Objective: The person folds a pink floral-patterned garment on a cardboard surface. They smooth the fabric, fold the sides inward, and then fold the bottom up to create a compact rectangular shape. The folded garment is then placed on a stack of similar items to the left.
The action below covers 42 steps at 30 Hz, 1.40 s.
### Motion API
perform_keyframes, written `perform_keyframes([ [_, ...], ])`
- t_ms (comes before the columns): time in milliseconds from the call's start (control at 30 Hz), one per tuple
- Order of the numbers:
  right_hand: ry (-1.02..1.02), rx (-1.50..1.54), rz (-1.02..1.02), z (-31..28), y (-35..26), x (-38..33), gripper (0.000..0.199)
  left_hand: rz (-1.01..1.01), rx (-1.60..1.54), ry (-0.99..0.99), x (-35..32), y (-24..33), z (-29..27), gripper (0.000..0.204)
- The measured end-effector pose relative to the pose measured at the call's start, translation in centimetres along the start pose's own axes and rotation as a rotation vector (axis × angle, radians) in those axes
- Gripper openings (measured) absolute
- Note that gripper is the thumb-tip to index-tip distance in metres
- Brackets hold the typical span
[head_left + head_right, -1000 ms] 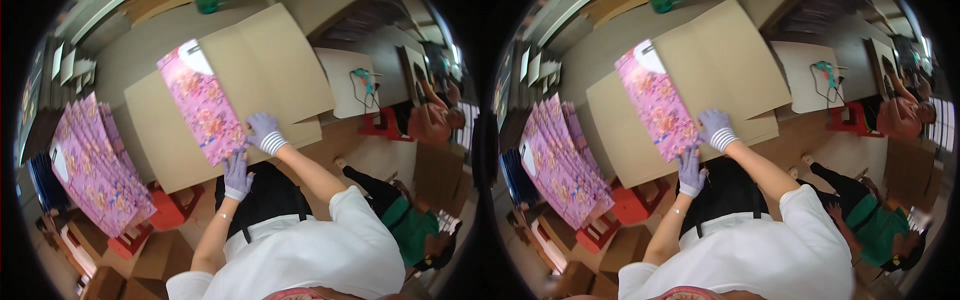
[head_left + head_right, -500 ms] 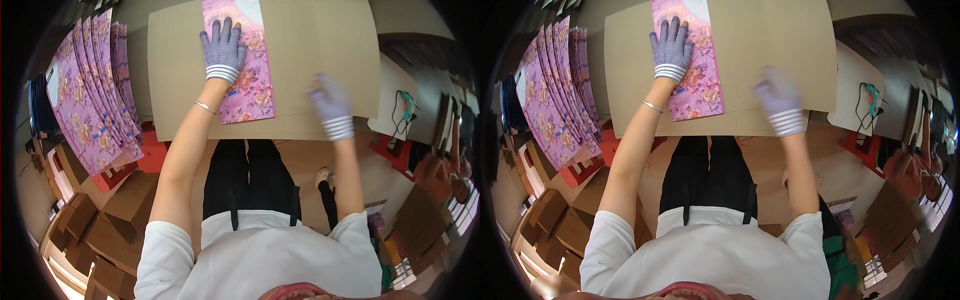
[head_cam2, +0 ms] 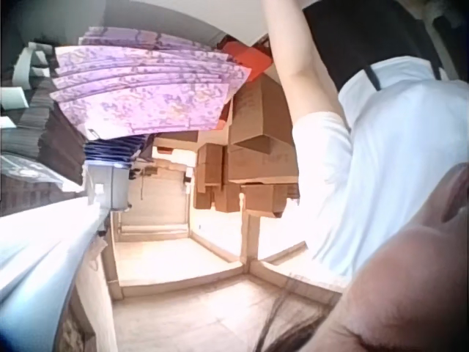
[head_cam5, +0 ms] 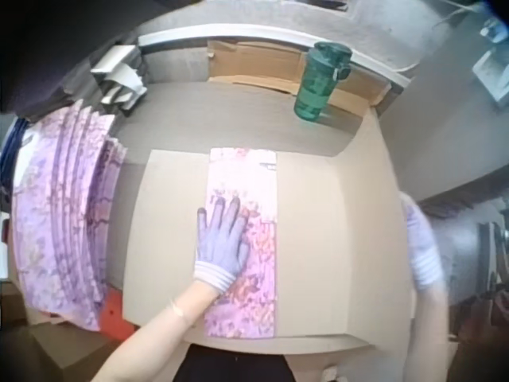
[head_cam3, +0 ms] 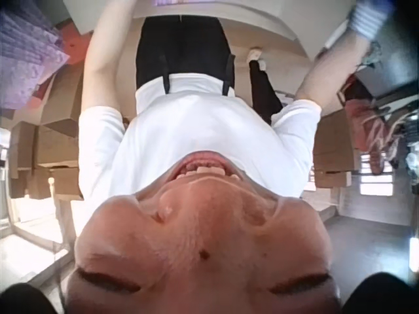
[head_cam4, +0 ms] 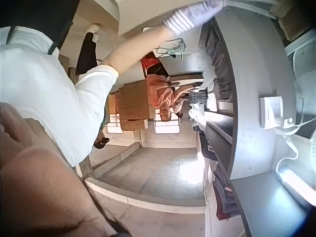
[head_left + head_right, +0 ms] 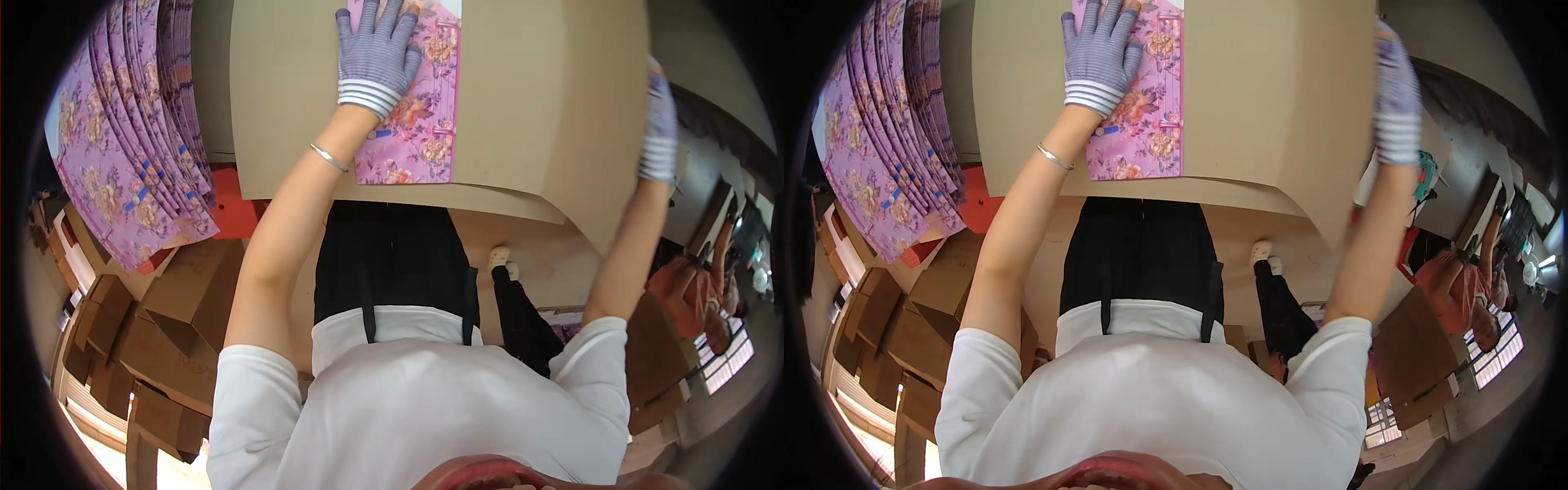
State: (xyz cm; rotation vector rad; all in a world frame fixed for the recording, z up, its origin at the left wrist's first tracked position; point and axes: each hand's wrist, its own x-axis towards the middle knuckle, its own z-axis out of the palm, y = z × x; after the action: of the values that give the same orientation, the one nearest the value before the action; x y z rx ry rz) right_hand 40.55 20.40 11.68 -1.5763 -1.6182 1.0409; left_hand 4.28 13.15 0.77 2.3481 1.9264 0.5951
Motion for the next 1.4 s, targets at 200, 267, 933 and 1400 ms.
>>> perform_keyframes([
  [200,0.150,-0.457,-0.340,15.3,-0.2,-1.0,0.050,-0.019,-0.031,-0.078,0.5,0.3,-0.9,0.058],
  [267,0.372,-0.847,-0.447,17.5,1.0,-1.1,0.047,-0.024,-0.044,-0.057,0.7,0.4,-1.0,0.057],
  [933,0.266,-1.030,-0.225,21.1,0.7,-0.4,0.054,-0.043,0.000,-0.203,0.3,-0.2,-0.3,0.054],
  [1400,0.323,-1.135,-0.188,22.1,1.8,0.0,0.053,-0.035,-0.004,-0.170,0.1,-0.2,0.0,0.055],
])
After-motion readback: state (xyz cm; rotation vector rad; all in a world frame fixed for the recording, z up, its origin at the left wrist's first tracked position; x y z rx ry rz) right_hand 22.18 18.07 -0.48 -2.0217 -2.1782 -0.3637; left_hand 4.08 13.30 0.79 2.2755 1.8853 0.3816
